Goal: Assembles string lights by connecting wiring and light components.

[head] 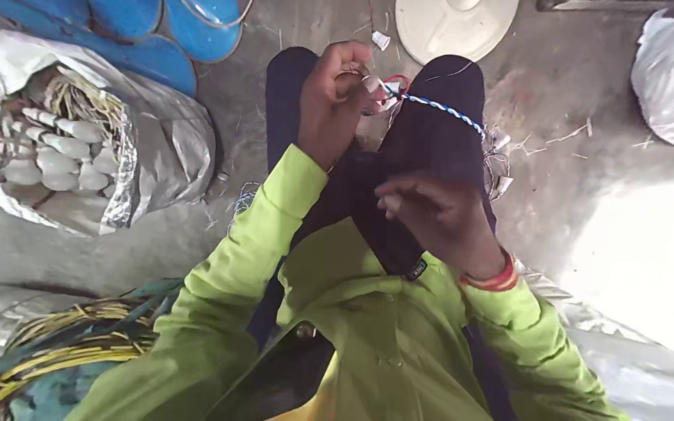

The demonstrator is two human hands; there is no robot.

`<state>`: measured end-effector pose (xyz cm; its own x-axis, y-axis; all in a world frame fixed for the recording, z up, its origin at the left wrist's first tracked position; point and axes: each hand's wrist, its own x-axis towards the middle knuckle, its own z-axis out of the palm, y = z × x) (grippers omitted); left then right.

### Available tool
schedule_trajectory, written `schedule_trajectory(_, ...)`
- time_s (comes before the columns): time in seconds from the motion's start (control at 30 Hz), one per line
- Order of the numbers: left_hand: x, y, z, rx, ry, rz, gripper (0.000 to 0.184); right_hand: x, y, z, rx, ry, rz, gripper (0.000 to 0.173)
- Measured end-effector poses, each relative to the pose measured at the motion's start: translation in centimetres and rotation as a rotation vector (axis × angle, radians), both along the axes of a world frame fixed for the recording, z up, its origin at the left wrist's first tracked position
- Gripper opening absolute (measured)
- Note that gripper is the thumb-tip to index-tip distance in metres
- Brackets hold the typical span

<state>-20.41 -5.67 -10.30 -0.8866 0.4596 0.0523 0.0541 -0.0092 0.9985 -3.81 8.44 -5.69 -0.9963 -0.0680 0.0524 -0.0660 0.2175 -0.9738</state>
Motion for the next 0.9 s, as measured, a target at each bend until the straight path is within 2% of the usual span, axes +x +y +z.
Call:
schedule_trajectory(0.1,-0.4,0.2,-0.9,0.05,-0.316,-0.017,0.031,1.1,-1.3,0.3,-0.478,-0.05,0.203,0.026)
schedule_trajectory(0.13,-0.6,0.1,-1.4,0.077,-0.398,-0.029,0.028,1.3,-1.7,1.0,-0.567,-0.064,0.253,0.035)
schedule_trajectory(0.2,-0.9,0.0,-2.6,0.145,-0.503,-0.044,0.023,1.3,-2.4,2.5,-0.549,-0.041,0.346,0.055)
schedule_trajectory(0.23,-1.0,0.0,-3.2,0.163,-0.535,-0.048,0.023,1.2,-2.7,3.1,-0.515,-0.016,0.385,0.059)
schedule_trajectory(0.33,-1.1,-0.3,-3.9,0.159,-0.586,-0.084,0.023,0.4,-3.4,4.3,-0.447,0.092,0.487,0.055)
schedule_trajectory(0.4,-0.9,-0.3,-4.1,0.148,-0.602,-0.113,0.023,0.2,-3.3,4.6,-0.387,0.08,0.488,0.051)
schedule_trajectory(0.5,-0.8,-0.3,-4.4,0.183,-0.631,-0.105,0.023,-0.2,-2.2,2.7,-0.181,-0.115,0.221,0.039)
schedule_trajectory(0.57,-0.8,-0.2,-4.7,0.256,-0.627,-0.076,0.024,-1.7,-0.9,-0.4,0.2,-0.246,0.064,0.028)
schedule_trajectory(0.6,-0.9,-0.1,-4.8,0.288,-0.633,-0.055,0.025,-2.4,-0.4,-1.8,0.385,-0.301,0.073,0.026)
schedule_trajectory(0.67,-1.3,-0.1,-4.7,0.299,-0.658,-0.014,0.027,-3.5,-0.4,-3.9,0.628,-0.372,0.174,0.025)
schedule_trajectory(0.8,-1.3,-0.3,-4.6,0.254,-0.672,0.012,0.029,-4.7,-2.9,-4.9,0.94,-0.454,0.465,0.029)
schedule_trajectory(0.9,-1.4,-0.2,-4.6,0.225,-0.669,0.013,0.028,-4.5,-4.2,-6.1,1.083,-0.476,0.508,0.021)
